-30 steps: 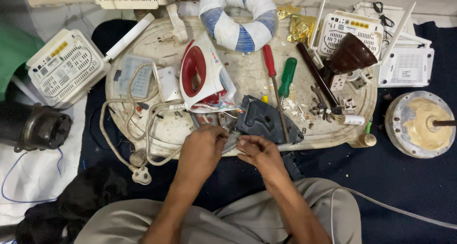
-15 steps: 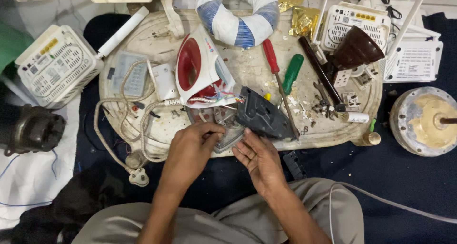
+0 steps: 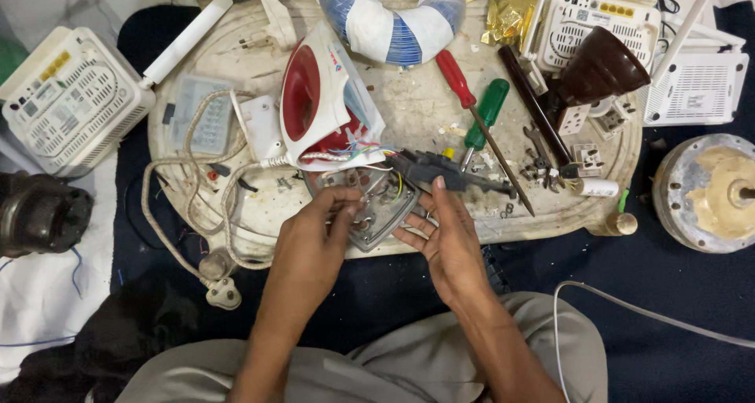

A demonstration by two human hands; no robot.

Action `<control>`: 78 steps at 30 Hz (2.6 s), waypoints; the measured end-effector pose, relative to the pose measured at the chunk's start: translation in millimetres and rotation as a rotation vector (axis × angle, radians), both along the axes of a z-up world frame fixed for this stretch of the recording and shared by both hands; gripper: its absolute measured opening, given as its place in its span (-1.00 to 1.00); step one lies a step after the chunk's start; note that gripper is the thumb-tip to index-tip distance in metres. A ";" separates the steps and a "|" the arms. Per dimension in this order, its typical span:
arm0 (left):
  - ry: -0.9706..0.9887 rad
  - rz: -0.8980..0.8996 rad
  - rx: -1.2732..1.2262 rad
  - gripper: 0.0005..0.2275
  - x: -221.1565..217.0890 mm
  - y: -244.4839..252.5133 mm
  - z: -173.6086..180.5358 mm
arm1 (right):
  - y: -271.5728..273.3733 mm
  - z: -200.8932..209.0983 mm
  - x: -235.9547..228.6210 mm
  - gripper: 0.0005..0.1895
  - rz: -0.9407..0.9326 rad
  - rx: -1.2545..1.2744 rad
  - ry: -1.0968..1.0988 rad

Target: The person disassembles a red and white electric iron, removes the base plate, and uses screwdrivers to adjust internal wiring and components. They then reassemble the iron by securing the base plate with screws.

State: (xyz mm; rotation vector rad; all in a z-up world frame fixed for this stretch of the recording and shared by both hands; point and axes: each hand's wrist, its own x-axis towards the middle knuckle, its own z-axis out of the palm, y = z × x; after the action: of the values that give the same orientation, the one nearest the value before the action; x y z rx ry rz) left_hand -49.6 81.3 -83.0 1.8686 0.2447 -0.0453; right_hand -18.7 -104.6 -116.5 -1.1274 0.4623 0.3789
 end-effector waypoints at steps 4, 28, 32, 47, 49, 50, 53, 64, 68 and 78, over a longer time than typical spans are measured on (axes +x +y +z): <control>-0.050 0.111 0.099 -0.79 -5.8 -13.1 -12.0 | 3.7 5.4 4.1 -0.57 0.029 -0.029 -0.059; -0.161 0.292 0.298 -0.79 -24.2 -27.5 -8.7 | -11.1 -18.8 3.3 -0.84 0.086 0.032 -0.133; -0.235 0.204 0.373 -0.80 -17.6 -16.2 7.2 | -5.8 -12.7 3.8 -0.87 0.019 0.080 -0.070; -0.292 0.092 0.293 -0.80 -9.4 12.0 27.3 | 12.4 9.6 -4.3 -0.08 0.210 -0.266 -0.121; -0.333 0.107 0.335 -0.79 -9.5 7.4 26.2 | 8.7 12.3 -1.8 -0.20 0.175 -0.268 -0.026; -0.354 0.115 0.356 -0.79 -10.7 3.7 25.5 | 7.1 12.4 -1.0 -0.25 0.157 -0.270 0.022; -0.379 0.248 0.393 -0.56 -22.0 -18.4 22.5 | 2.8 7.7 0.0 -0.45 0.121 -0.215 0.020; -0.245 0.521 -0.410 -0.38 -28.1 -53.4 -11.5 | 5.0 -9.2 -9.1 -0.59 0.064 -0.028 0.050; -0.235 0.506 -0.436 -0.48 -27.8 -54.8 -7.6 | 14.1 -0.6 -15.9 -0.56 0.040 0.011 0.046; -0.036 0.440 -0.236 -0.43 -33.7 -53.1 11.7 | 11.5 27.7 -24.1 -0.73 0.099 0.098 -0.211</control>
State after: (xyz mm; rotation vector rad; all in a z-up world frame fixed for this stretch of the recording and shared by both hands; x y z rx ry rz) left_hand -83.2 28.2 -71.3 1.5464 0.5939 0.2508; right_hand -42.8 -93.1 -88.8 -1.0837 0.2014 0.3604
